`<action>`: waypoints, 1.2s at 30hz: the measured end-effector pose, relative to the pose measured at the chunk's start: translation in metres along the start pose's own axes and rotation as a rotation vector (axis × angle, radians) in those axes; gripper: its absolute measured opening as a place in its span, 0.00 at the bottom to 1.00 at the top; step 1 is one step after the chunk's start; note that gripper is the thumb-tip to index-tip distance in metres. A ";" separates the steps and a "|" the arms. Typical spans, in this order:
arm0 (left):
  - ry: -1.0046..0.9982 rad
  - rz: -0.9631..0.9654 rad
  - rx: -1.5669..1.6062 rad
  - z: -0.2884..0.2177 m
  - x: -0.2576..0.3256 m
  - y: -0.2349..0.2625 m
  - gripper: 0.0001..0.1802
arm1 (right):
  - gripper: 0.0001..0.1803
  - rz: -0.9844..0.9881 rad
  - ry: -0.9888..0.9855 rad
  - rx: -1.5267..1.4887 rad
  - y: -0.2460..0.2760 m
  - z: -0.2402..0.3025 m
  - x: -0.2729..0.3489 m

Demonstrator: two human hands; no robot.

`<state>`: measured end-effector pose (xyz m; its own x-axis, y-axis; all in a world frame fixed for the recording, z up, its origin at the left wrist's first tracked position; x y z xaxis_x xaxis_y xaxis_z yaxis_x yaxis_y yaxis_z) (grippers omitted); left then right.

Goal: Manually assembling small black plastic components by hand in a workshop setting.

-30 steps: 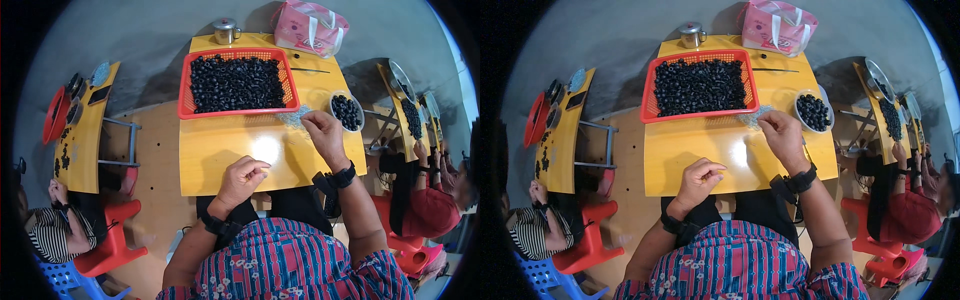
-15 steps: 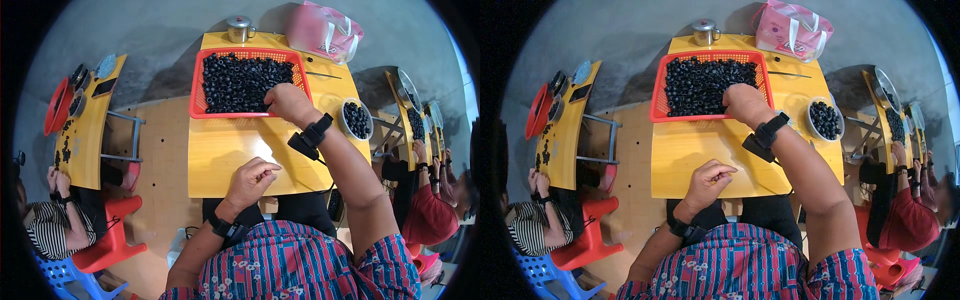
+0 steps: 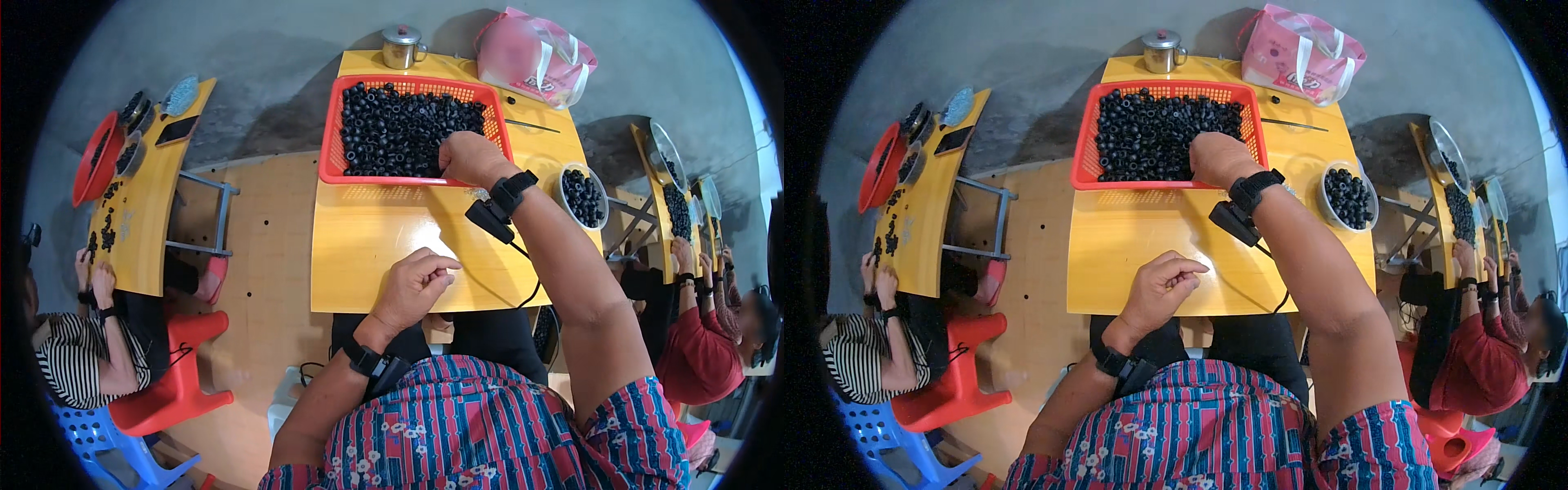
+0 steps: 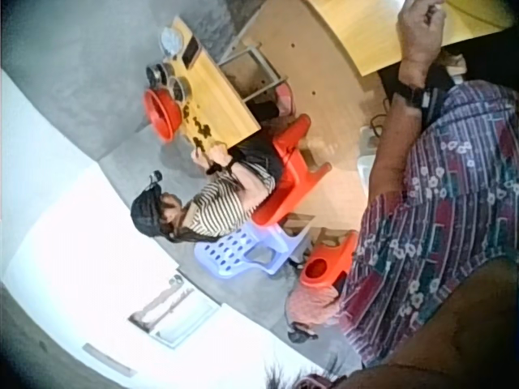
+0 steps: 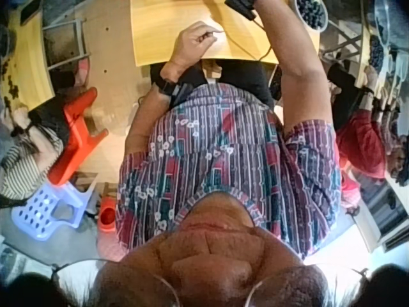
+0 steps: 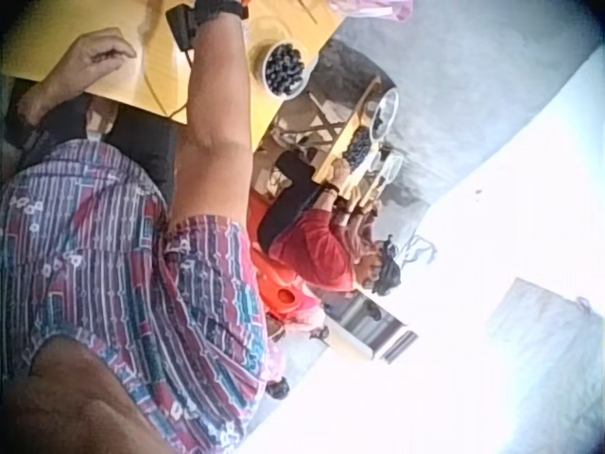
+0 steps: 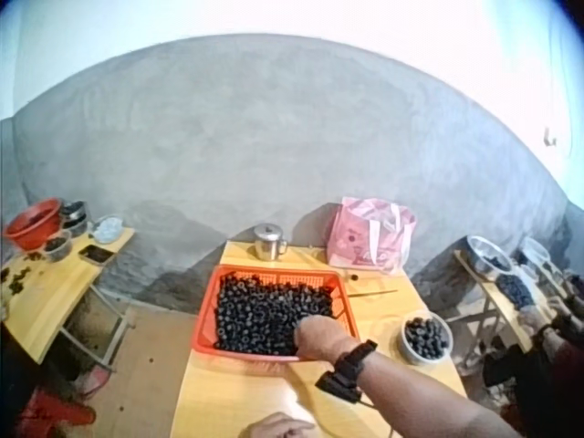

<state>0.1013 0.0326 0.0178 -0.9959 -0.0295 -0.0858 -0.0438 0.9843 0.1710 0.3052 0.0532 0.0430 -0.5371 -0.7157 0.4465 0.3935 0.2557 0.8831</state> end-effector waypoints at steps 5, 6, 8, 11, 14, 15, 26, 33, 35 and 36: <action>0.006 -0.007 -0.004 -0.001 0.000 0.000 0.10 | 0.09 -0.040 0.062 -0.068 0.002 0.000 0.004; 0.009 -0.012 -0.001 0.000 0.001 0.001 0.10 | 0.09 -0.059 0.052 -0.081 0.004 0.001 0.005; 0.010 -0.015 -0.014 -0.001 0.001 0.002 0.10 | 0.08 -0.097 0.032 -0.107 0.008 0.003 0.009; 0.019 -0.012 -0.022 0.000 0.001 0.001 0.10 | 0.07 -0.283 0.191 -0.225 0.023 0.019 0.014; 0.014 -0.009 -0.025 0.000 0.001 0.002 0.10 | 0.10 -0.367 0.308 -0.299 0.029 0.033 0.012; 0.011 -0.009 -0.024 -0.001 0.001 0.002 0.10 | 0.10 -0.361 0.341 -0.320 0.029 0.037 0.010; 0.011 -0.012 0.009 -0.001 0.002 0.005 0.09 | 0.13 -0.213 0.235 -0.057 0.012 0.063 -0.016; 0.009 -0.019 0.046 -0.001 0.002 0.007 0.09 | 0.14 -0.129 0.176 0.042 0.014 0.074 -0.021; 0.005 -0.021 0.015 -0.001 0.002 0.007 0.09 | 0.14 -0.116 0.155 0.045 0.014 0.075 -0.021; 0.003 -0.020 -0.003 -0.002 0.002 0.008 0.09 | 0.14 -0.116 0.155 0.049 0.015 0.076 -0.021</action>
<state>0.0989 0.0398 0.0207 -0.9950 -0.0499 -0.0860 -0.0642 0.9830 0.1723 0.2659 0.1212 0.0578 -0.4540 -0.8324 0.3177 0.2970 0.1948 0.9348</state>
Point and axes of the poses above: each hand's wrist, its own x-axis away from the middle knuckle, its own y-axis out of the back of the hand, z = x × y, the point moved 10 cm from there along -x, towards the middle knuckle, and after that the axes turned 11 degrees about z, right-handed, at the moved point
